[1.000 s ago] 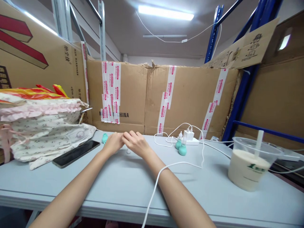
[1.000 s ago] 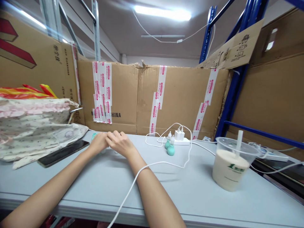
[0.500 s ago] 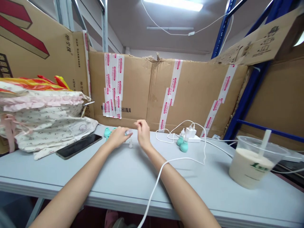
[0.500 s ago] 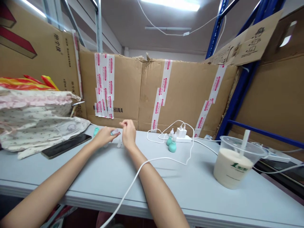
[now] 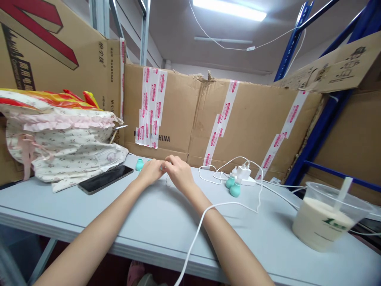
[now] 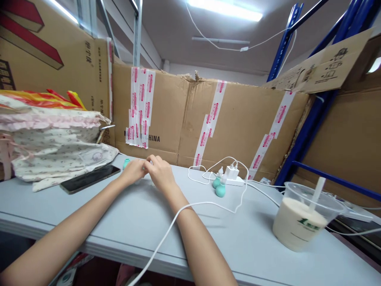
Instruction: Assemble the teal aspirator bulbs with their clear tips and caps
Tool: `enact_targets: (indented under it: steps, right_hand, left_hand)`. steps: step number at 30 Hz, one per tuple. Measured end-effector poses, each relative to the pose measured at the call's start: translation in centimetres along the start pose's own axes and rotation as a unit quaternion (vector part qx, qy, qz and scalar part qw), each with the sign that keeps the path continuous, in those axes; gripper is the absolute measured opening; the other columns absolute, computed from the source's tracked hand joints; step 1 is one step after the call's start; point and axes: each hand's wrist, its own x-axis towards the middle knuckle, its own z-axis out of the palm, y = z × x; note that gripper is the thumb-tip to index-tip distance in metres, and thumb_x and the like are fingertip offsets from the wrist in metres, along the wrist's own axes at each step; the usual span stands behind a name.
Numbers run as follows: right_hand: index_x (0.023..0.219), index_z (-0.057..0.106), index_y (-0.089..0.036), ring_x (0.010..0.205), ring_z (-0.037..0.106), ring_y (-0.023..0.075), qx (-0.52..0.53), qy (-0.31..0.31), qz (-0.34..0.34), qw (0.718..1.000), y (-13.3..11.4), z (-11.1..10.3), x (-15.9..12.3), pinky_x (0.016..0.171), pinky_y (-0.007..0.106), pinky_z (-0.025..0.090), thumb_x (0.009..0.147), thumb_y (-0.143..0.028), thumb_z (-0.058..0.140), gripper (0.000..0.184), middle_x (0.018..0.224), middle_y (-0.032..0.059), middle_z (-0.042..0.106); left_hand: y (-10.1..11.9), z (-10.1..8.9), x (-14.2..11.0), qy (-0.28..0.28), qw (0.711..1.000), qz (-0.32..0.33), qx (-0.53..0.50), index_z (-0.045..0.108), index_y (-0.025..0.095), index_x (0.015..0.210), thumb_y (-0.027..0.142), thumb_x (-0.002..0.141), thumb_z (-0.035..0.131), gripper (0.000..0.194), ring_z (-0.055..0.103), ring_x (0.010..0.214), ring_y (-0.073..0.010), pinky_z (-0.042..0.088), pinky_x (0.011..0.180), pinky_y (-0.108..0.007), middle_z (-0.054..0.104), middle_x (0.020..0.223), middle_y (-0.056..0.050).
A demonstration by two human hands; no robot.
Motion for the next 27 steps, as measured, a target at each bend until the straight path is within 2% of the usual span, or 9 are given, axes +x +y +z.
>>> enact_targets:
  steps: [6,10,13,15,17,19,23,25,27]
  right_hand:
    - [0.086,0.054,-0.018,0.083,0.045,0.0150,-0.039,-0.007,-0.027,0.999,0.4,-0.8,0.0,0.060,0.024,0.034,0.089,-0.018,0.040,0.015,0.093,0.0061,0.055]
    - [0.082,0.052,-0.018,0.079,0.049,0.0122,0.170,0.013,0.052,0.984,0.5,-0.3,0.3,0.061,0.021,0.037,0.088,-0.023,0.043,0.012,0.086,0.0025,0.054]
    - [0.080,0.050,-0.018,0.064,0.048,0.0094,0.390,0.090,0.192,0.896,1.2,-0.1,1.0,0.055,0.020,0.039,0.087,-0.030,0.041,0.017,0.076,-0.0007,0.052]
    - [0.084,0.048,-0.018,0.052,0.042,0.0086,0.465,0.151,0.277,0.827,2.3,-0.5,1.3,0.047,0.020,0.035,0.086,-0.035,0.040,0.019,0.069,-0.0026,0.048]
    - [0.088,0.048,-0.018,0.051,0.042,0.0089,0.452,0.215,0.315,0.806,3.3,-1.2,1.2,0.046,0.020,0.034,0.083,-0.037,0.043,0.020,0.069,-0.0027,0.048]
    - [0.085,0.051,-0.018,0.063,0.049,0.0110,0.386,0.220,0.306,0.842,3.7,-1.5,0.8,0.055,0.021,0.038,0.082,-0.035,0.046,0.018,0.076,0.0005,0.054]
    - [0.077,0.055,-0.019,0.073,0.054,0.0132,0.238,0.023,0.196,0.951,2.2,-0.2,0.1,0.066,0.024,0.038,0.082,-0.025,0.052,0.008,0.078,0.0005,0.060]
    - [0.080,0.056,-0.020,0.082,0.055,0.0141,0.165,-0.042,0.120,0.978,0.9,0.9,0.2,0.067,0.023,0.037,0.082,-0.021,0.053,0.004,0.084,0.0017,0.061]
    - [0.082,0.057,-0.020,0.084,0.055,0.0139,0.119,-0.089,0.077,0.986,-0.1,2.0,0.6,0.065,0.022,0.036,0.082,-0.020,0.054,0.003,0.087,0.0017,0.062]
  left_hand:
    - [0.2,0.0,0.0,0.000,1.000,0.012,0.013,0.064,0.020,0.082,0.034,0.083,0.043,0.026,0.062,0.079,-0.0235,0.039,0.064,-0.026,0.067,0.079,-0.008]
    - [0.3,-0.3,-0.1,0.009,1.000,0.019,-0.001,0.065,0.020,0.087,0.038,0.084,0.040,0.031,0.062,0.078,-0.0240,0.038,0.062,-0.027,0.067,0.080,-0.009]
    - [0.3,-0.5,-0.1,0.033,0.999,-0.012,-0.015,0.066,0.022,0.089,0.040,0.084,0.039,0.033,0.062,0.078,-0.0231,0.038,0.062,-0.026,0.068,0.080,-0.008]
    - [0.2,-0.6,-0.1,0.049,0.998,-0.033,-0.018,0.066,0.022,0.089,0.037,0.083,0.042,0.029,0.061,0.079,-0.0220,0.037,0.063,-0.025,0.068,0.080,-0.007]
    - [0.1,-0.7,-0.1,0.079,0.994,-0.065,-0.043,0.066,0.023,0.088,0.036,0.083,0.043,0.027,0.061,0.081,-0.0210,0.037,0.065,-0.025,0.068,0.082,-0.005]
    - [-0.2,-0.9,-0.1,0.142,0.979,-0.118,-0.089,0.065,0.023,0.090,0.038,0.084,0.041,0.029,0.061,0.082,-0.0197,0.037,0.067,-0.024,0.068,0.083,-0.005]
    - [-1.4,-1.5,-0.2,0.275,0.917,-0.246,-0.154,0.062,0.021,0.090,0.046,0.086,0.035,0.037,0.059,0.076,-0.0177,0.036,0.065,-0.024,0.067,0.082,-0.005]
    - [-2.1,-1.7,-0.3,0.292,0.892,-0.296,-0.175,0.061,0.019,0.088,0.048,0.087,0.029,0.043,0.057,0.073,-0.0171,0.035,0.062,-0.024,0.066,0.080,-0.006]
    - [-2.6,-1.8,-0.4,0.287,0.881,-0.323,-0.191,0.060,0.019,0.087,0.048,0.087,0.026,0.044,0.056,0.071,-0.0166,0.034,0.061,-0.024,0.065,0.079,-0.006]
